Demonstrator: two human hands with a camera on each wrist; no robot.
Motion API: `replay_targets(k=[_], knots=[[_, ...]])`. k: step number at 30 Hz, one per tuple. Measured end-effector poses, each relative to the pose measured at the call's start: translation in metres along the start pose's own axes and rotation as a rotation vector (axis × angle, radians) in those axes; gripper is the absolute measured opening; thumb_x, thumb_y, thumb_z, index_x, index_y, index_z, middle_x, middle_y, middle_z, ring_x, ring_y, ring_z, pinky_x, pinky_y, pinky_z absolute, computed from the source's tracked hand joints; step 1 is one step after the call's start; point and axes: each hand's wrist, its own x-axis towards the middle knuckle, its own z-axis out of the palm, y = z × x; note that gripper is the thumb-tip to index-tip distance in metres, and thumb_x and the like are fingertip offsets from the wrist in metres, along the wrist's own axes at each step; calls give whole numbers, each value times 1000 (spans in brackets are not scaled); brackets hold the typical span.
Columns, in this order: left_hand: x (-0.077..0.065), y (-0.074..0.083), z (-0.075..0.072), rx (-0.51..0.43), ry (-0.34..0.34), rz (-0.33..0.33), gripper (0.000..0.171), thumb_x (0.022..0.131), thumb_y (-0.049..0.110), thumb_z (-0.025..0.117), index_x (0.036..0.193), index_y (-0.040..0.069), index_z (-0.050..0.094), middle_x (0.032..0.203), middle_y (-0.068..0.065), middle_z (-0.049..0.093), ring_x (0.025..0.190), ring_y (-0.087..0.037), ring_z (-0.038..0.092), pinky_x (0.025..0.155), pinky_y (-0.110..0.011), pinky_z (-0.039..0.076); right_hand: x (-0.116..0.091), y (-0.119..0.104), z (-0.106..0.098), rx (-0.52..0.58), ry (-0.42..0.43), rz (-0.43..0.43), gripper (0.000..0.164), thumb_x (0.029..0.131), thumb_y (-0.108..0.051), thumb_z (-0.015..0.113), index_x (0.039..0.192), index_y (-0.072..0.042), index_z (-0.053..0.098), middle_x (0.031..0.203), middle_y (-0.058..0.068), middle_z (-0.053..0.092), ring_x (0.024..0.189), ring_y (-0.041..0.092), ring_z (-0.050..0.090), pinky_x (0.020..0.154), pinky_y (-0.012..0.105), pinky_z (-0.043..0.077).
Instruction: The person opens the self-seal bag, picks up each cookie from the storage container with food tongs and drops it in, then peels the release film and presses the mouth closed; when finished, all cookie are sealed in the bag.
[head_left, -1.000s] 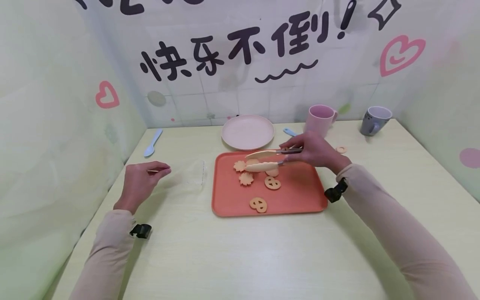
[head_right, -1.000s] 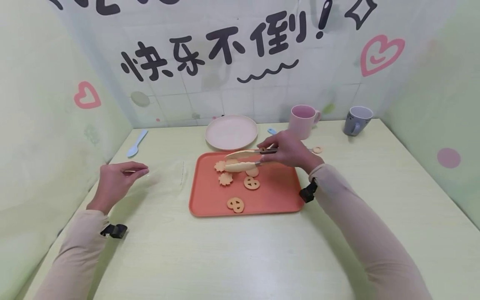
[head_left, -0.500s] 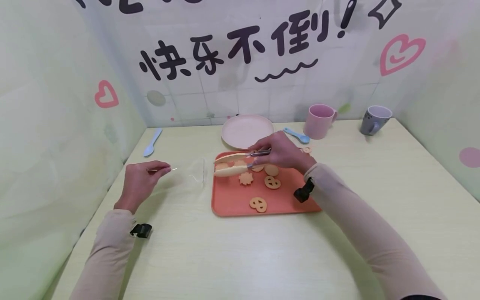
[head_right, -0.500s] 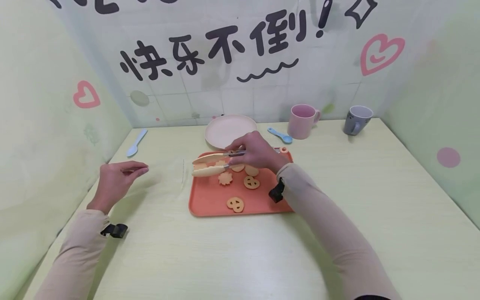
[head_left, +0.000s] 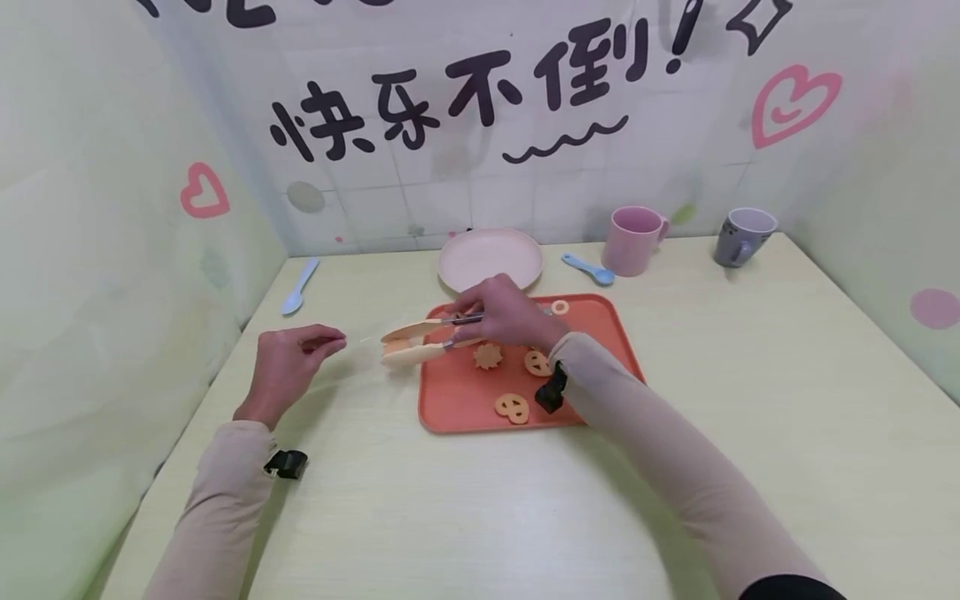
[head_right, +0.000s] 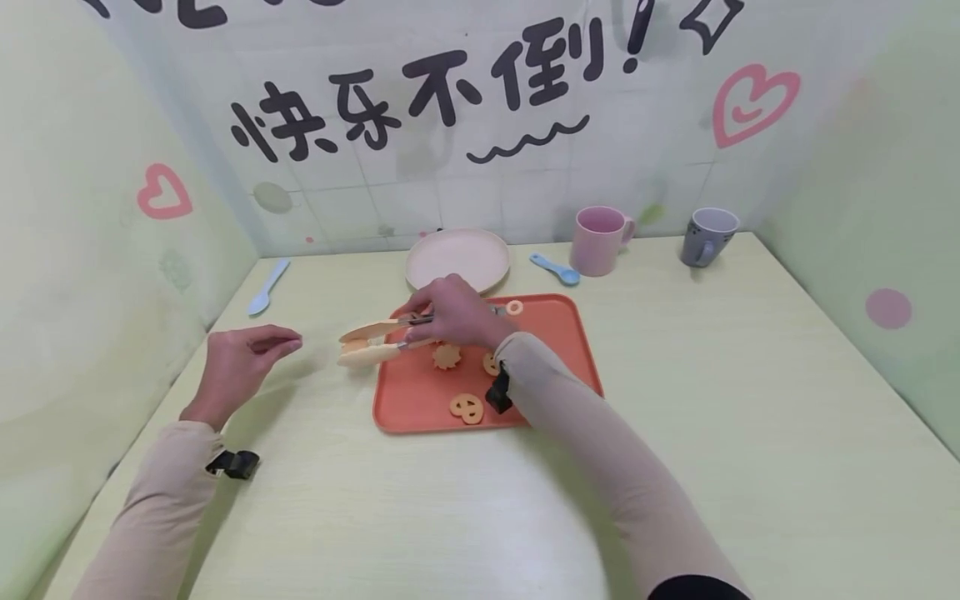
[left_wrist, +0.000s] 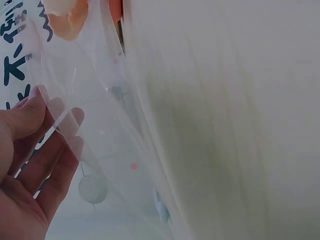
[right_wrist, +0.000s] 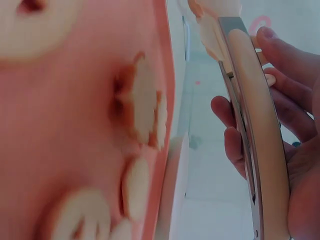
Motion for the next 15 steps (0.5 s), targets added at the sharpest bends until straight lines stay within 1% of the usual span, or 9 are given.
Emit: replay_targets(k=[3,5,10,12,15], knots=[[0,0,2,-13,-3,-10,10,83,5,80,93,5,80,86,-14,79,76,-30,77,67,4,40,7,-7,12,-30,-6,-1,35,81,-27,86,111,-11,78,101,3,79,88,11,74,80,26,59],[0,0,3,-17,6,-14,10,83,4,81,93,6,80,86,-13,79,75,-28,77,67,3,40,12,-13,19,-48,-3,-6,35,82,-27,85,112,-11,78,104,3,79,91,12,74,82,26,58],[2,-1,4,-19,28,-13,10,83,5,81,92,7,80,85,-12,79,73,-21,76,67,2,41,21,-26,35,-77,16,-14,36,82,-28,85,113,-11,78,107,2,79,95,13,74,85,27,57],[2,0,5,-24,22,-20,9,83,5,80,93,7,80,86,-12,79,73,-21,76,66,2,41,25,-29,41,-93,14,-7,37,82,-30,85,113,-12,77,107,1,79,96,12,73,85,26,57],[3,0,4,-33,-8,-41,9,85,6,79,93,7,80,87,-12,79,75,-24,77,66,1,42,29,-32,47,-145,-3,0,37,83,-32,84,114,-13,77,107,-1,79,94,10,71,85,25,56]])
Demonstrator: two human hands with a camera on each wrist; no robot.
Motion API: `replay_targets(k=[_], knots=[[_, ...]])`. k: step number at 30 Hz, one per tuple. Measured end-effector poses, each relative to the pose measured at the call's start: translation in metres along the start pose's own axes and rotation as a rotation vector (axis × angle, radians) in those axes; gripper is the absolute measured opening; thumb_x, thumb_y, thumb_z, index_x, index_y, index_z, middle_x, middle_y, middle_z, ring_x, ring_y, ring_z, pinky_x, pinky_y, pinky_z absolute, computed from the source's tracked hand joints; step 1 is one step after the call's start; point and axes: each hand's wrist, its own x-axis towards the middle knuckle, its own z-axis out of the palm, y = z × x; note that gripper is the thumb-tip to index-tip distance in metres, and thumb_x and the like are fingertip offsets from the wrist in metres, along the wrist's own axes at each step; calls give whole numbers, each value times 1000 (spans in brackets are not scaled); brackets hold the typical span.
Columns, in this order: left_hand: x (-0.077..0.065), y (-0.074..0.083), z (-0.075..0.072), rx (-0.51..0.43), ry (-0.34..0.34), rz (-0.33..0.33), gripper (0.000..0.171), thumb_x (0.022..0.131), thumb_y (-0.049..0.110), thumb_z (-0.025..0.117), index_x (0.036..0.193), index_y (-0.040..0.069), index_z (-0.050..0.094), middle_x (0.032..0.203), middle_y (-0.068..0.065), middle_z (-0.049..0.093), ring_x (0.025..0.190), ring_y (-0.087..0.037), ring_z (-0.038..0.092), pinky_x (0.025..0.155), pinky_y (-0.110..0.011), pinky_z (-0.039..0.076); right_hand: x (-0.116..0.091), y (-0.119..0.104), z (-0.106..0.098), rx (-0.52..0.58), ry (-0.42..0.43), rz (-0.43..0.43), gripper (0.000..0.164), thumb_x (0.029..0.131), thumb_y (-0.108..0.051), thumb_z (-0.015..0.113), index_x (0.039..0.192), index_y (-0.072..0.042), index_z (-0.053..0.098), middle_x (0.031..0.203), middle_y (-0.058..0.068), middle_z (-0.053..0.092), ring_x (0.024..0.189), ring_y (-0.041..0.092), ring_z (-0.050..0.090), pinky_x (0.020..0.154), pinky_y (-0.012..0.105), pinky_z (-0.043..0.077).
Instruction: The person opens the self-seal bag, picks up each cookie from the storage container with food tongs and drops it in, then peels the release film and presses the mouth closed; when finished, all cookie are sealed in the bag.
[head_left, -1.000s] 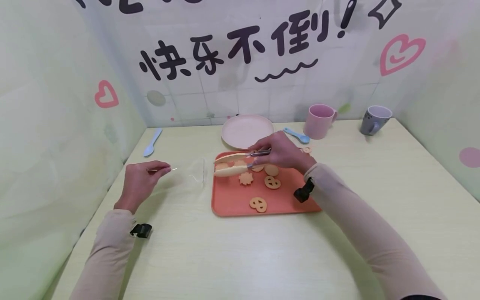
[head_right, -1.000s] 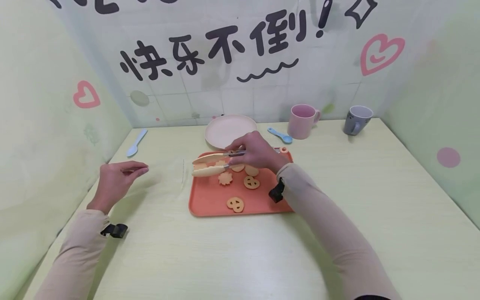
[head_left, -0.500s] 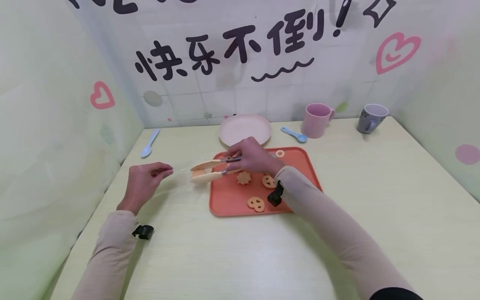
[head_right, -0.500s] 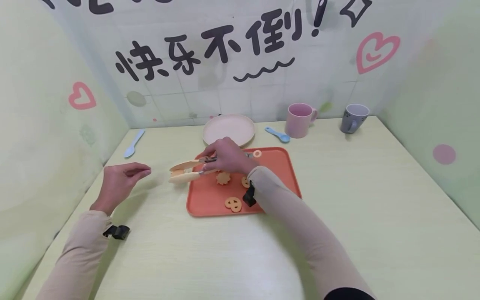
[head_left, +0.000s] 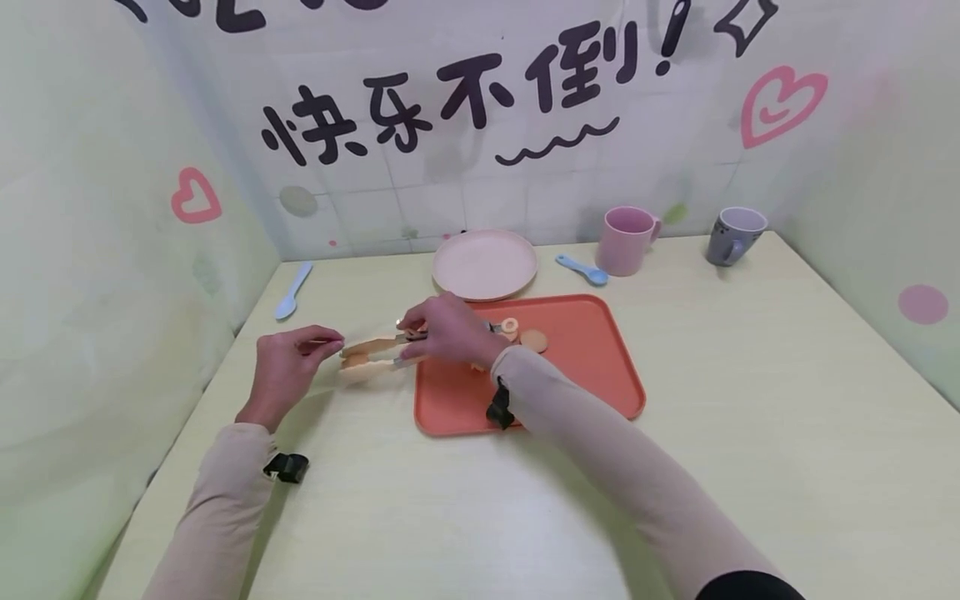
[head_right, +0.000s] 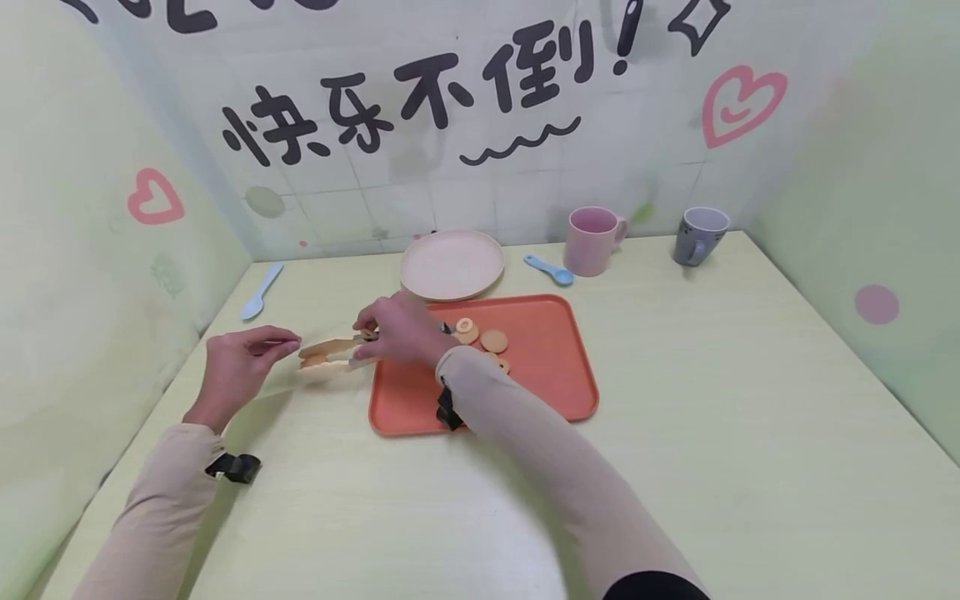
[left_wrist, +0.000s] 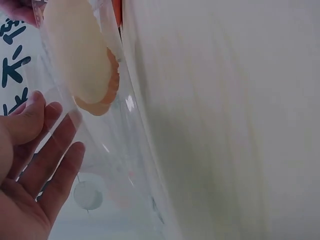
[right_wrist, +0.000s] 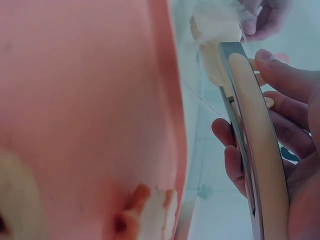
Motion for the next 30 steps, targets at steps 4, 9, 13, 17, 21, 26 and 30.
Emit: replay_targets(k=[4,9,13,17,21,26,30], knots=[[0,-2,-3,20,-55,-22,8,86,6,78,94,6,79,88,-13,79,78,-29,77,65,0,41,4,-3,6,-53,-7,-11,37,83,-34,83,115,-14,77,106,-2,78,91,9,70,83,24,54],[0,-5,-6,34,-102,-35,9,87,7,77,95,5,79,89,-14,79,80,-31,77,65,-3,43,4,-3,9,-46,7,-20,41,81,-35,85,116,-14,77,107,-2,78,91,8,69,82,23,53],[-1,-6,-8,38,-117,-52,9,88,9,77,96,7,79,89,-14,79,80,-31,77,65,-7,45,0,-3,5,-2,-2,1,44,81,-34,85,118,-12,75,109,0,78,96,11,69,86,26,54],[-2,-6,-8,50,-114,-72,8,88,12,77,95,9,79,90,-12,80,80,-31,77,66,-10,45,-10,-1,-5,55,-17,31,46,82,-32,85,121,-10,74,112,2,77,102,13,70,88,28,56],[-3,-6,-7,49,-108,-87,9,88,12,77,96,8,80,90,-12,80,80,-30,77,66,-9,44,-27,8,-20,90,-32,60,43,82,-35,84,119,-14,75,110,1,78,94,11,69,81,27,56],[-2,-5,-7,64,-128,-90,11,89,13,77,97,8,79,91,-12,80,81,-29,78,68,-13,45,-54,23,-43,114,-23,102,40,82,-33,85,116,-16,76,108,3,78,97,16,73,86,34,57],[-3,-4,-8,88,-145,-93,10,89,14,77,97,8,79,91,-11,80,80,-29,77,71,-21,48,-75,37,-59,79,20,82,39,82,-30,84,116,-13,76,109,5,78,101,21,75,90,39,59]])
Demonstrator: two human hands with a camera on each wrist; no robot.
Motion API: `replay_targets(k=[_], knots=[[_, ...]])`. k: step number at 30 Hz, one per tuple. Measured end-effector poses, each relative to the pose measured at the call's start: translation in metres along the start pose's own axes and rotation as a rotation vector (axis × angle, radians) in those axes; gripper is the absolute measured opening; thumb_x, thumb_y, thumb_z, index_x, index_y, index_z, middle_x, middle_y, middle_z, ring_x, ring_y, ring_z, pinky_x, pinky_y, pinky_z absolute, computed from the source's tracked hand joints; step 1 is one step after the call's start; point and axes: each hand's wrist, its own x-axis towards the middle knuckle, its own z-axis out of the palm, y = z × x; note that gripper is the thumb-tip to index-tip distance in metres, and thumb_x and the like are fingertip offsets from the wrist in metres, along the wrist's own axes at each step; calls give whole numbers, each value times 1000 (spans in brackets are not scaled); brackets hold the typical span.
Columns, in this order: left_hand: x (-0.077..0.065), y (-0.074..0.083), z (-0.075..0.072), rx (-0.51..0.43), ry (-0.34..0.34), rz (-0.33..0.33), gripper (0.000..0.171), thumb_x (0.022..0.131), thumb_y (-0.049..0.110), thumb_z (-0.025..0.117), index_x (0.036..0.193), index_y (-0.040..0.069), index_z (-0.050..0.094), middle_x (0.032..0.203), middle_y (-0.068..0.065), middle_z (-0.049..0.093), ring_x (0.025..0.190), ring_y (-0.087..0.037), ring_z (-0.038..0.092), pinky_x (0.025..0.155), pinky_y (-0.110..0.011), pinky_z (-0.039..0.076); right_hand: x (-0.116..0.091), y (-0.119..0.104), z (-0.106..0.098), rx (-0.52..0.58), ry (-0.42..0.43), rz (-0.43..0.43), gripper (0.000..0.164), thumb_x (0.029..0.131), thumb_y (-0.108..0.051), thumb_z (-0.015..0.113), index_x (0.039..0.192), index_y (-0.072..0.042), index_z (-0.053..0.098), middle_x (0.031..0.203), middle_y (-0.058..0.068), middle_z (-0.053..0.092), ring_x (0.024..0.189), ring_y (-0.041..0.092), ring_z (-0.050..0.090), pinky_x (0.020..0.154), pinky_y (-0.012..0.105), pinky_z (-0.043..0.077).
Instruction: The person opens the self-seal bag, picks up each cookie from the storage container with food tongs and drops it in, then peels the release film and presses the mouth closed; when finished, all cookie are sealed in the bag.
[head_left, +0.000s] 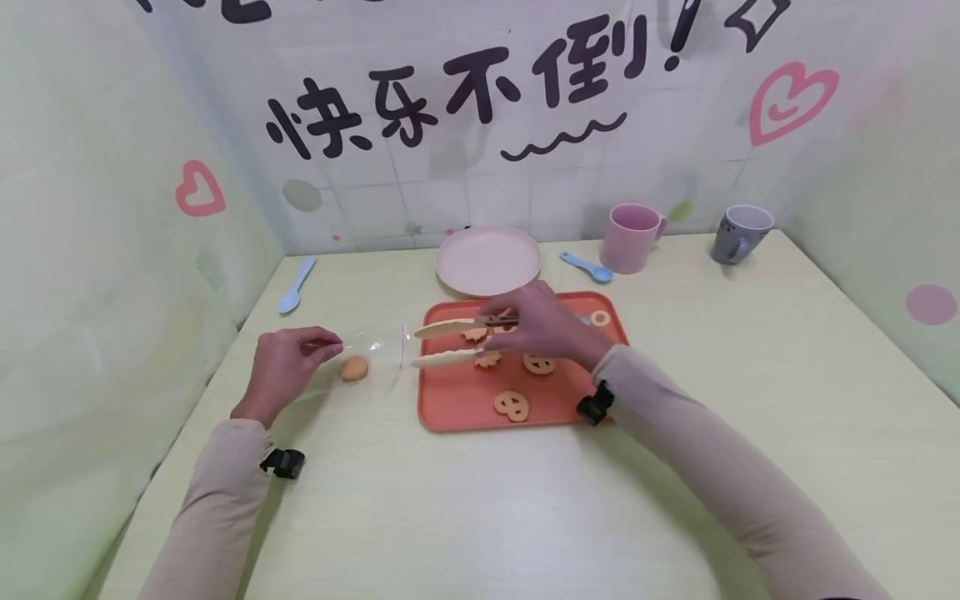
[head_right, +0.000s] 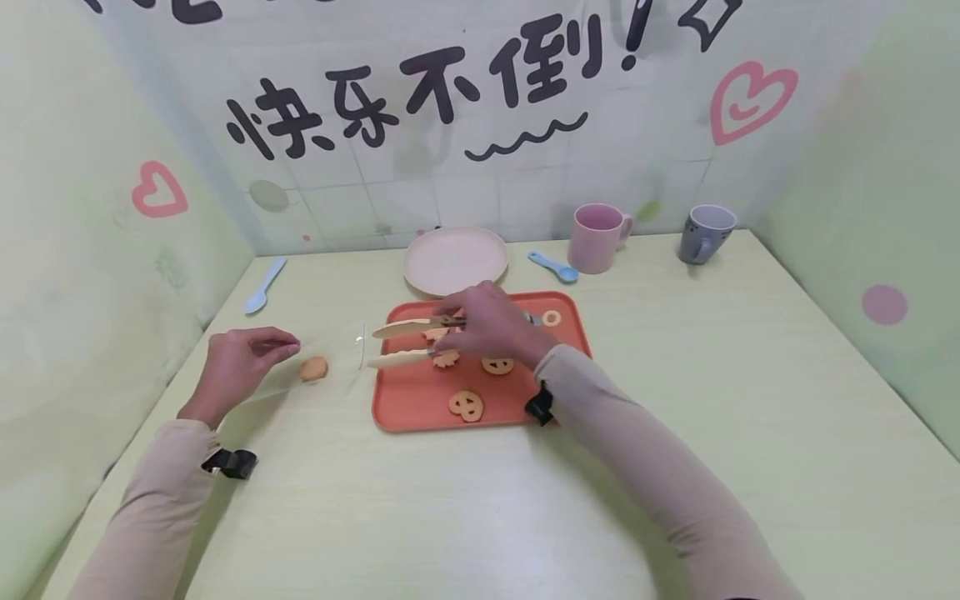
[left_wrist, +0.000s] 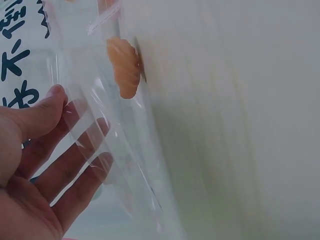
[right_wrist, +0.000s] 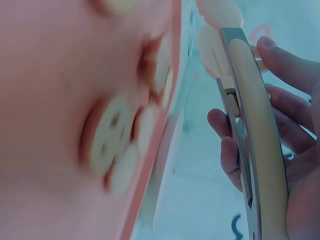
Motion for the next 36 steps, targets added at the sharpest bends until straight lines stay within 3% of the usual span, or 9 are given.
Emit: replay_targets(k=[7,12,16,25,36], knots=[[-2,0,-1,20,-2,-17,9,90,16,76,96,10,80,90,-11,80,80,-29,77,70,-24,47,-34,21,-20,-80,56,27,44,79,-30,87,117,-11,75,110,5,78,98,21,75,84,42,59],[-1,0,-1,22,-2,-14,9,90,15,77,96,10,80,91,-11,80,80,-29,77,68,-22,47,-52,35,-26,-85,96,12,44,78,-23,88,117,-8,75,110,7,78,100,24,76,91,45,59],[0,-1,-1,26,-2,-15,10,90,15,77,97,9,80,92,-11,80,80,-29,77,68,-22,46,-62,42,-28,-93,97,12,43,78,-22,88,117,-8,75,108,7,78,96,25,75,87,44,60],[-1,-3,0,34,-2,-24,8,90,16,76,96,11,79,92,-11,80,80,-29,77,70,-26,48,-67,47,-28,-130,92,26,38,79,-22,87,113,-9,77,102,5,79,85,23,69,76,39,55],[-2,-3,-2,17,-16,-15,9,90,15,76,96,10,79,92,-11,80,81,-29,77,67,-22,48,-59,43,-25,-134,98,-26,34,80,-24,86,110,-12,78,96,3,79,76,15,65,67,29,51]])
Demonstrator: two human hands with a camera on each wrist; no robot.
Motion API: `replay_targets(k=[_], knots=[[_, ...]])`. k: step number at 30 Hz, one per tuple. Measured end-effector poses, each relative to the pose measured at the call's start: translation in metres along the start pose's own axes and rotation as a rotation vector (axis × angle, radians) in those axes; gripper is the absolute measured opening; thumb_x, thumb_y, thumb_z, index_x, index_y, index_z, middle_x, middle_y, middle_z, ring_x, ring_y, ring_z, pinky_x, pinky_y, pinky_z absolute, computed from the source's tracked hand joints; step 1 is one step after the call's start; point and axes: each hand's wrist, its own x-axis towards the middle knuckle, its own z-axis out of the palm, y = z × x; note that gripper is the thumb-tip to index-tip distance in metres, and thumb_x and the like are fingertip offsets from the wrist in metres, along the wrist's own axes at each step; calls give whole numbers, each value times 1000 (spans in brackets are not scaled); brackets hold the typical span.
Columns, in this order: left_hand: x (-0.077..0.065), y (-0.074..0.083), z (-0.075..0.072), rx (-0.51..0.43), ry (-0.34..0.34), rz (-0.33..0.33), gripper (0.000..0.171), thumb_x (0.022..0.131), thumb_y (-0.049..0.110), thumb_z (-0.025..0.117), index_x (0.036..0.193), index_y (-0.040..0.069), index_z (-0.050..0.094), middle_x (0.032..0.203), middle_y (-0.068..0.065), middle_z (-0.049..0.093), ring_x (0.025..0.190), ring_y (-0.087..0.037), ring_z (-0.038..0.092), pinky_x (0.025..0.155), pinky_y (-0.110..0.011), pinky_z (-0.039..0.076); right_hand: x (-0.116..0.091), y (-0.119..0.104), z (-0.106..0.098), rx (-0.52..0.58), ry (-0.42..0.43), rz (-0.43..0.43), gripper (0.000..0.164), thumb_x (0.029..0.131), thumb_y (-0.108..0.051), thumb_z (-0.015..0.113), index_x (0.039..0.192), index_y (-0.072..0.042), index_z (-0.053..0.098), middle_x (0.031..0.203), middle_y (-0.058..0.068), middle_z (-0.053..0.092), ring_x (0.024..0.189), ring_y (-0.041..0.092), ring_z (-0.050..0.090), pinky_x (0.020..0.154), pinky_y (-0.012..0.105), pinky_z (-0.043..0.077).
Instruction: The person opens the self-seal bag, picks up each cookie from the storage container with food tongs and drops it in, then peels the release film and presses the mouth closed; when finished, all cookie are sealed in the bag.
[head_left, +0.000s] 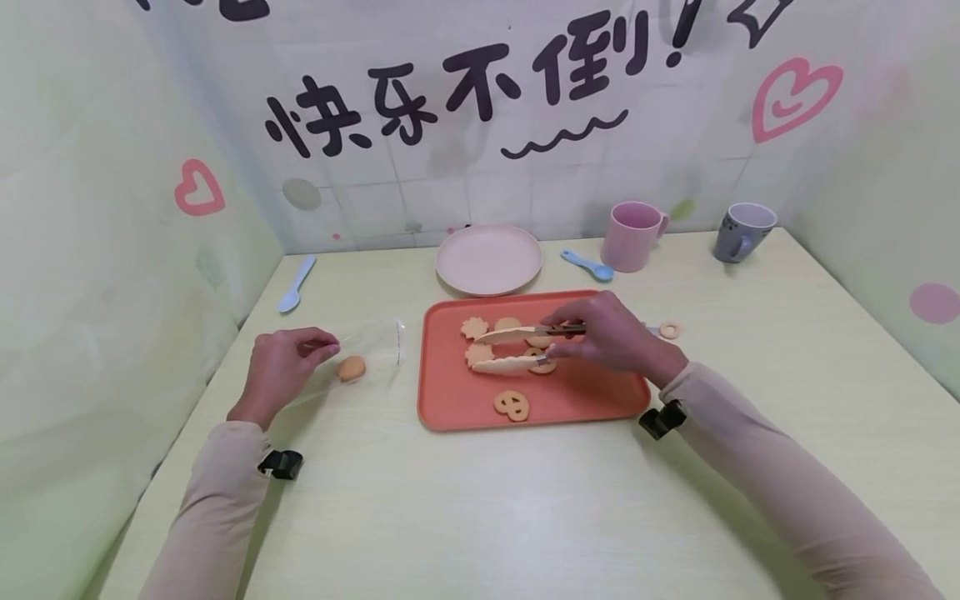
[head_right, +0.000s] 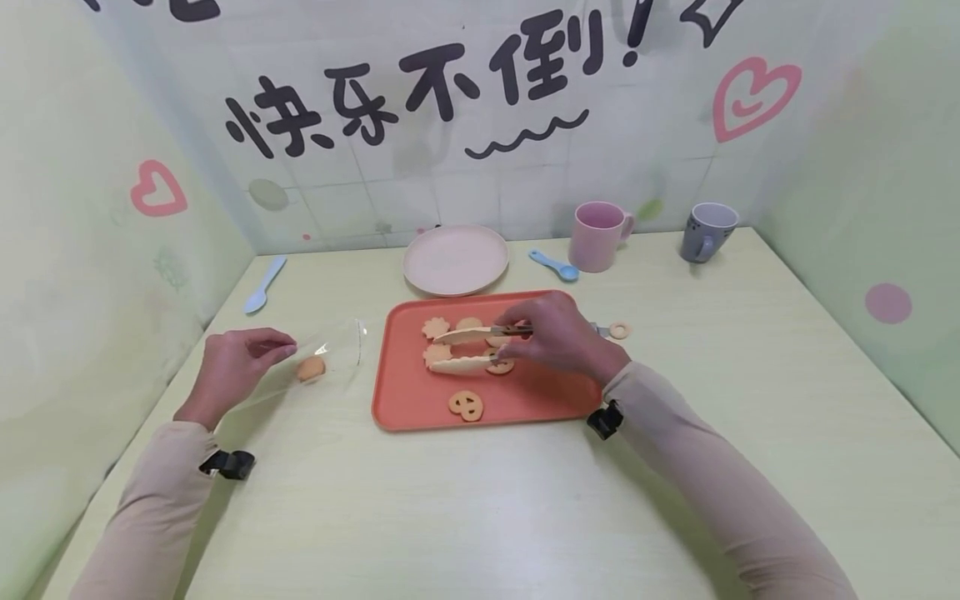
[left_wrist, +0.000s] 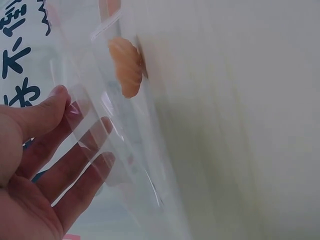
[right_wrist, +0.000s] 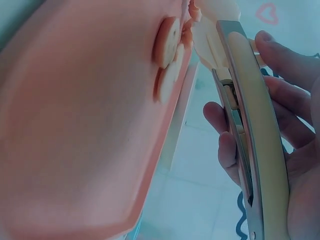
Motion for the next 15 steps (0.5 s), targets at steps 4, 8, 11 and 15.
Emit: replay_targets(k=[4,8,11,15], knots=[[-1,2,-2,-5,-6,-9,8,90,14,76,96,10,79,92,-12,79,81,-29,77,66,-21,48,10,-7,4,21,-5,-16,36,81,-27,86,112,-12,78,102,3,80,84,17,73,75,33,57],[-1,5,-2,-15,-11,-4,9,90,14,76,96,9,79,92,-12,79,82,-29,77,67,-20,49,24,-17,9,26,-26,-32,39,81,-32,85,114,-13,77,106,2,79,92,20,75,81,38,59],[-1,6,-2,-13,-5,5,8,90,14,76,96,9,79,92,-12,79,82,-29,77,67,-20,50,37,-24,16,36,-28,-64,39,82,-33,84,115,-12,77,106,3,79,93,21,76,84,39,60],[-1,5,-3,-7,7,14,7,90,14,76,95,10,79,91,-12,80,81,-29,77,68,-20,50,55,-34,29,59,-35,-73,38,83,-33,84,114,-11,77,105,5,79,95,22,75,86,38,59]])
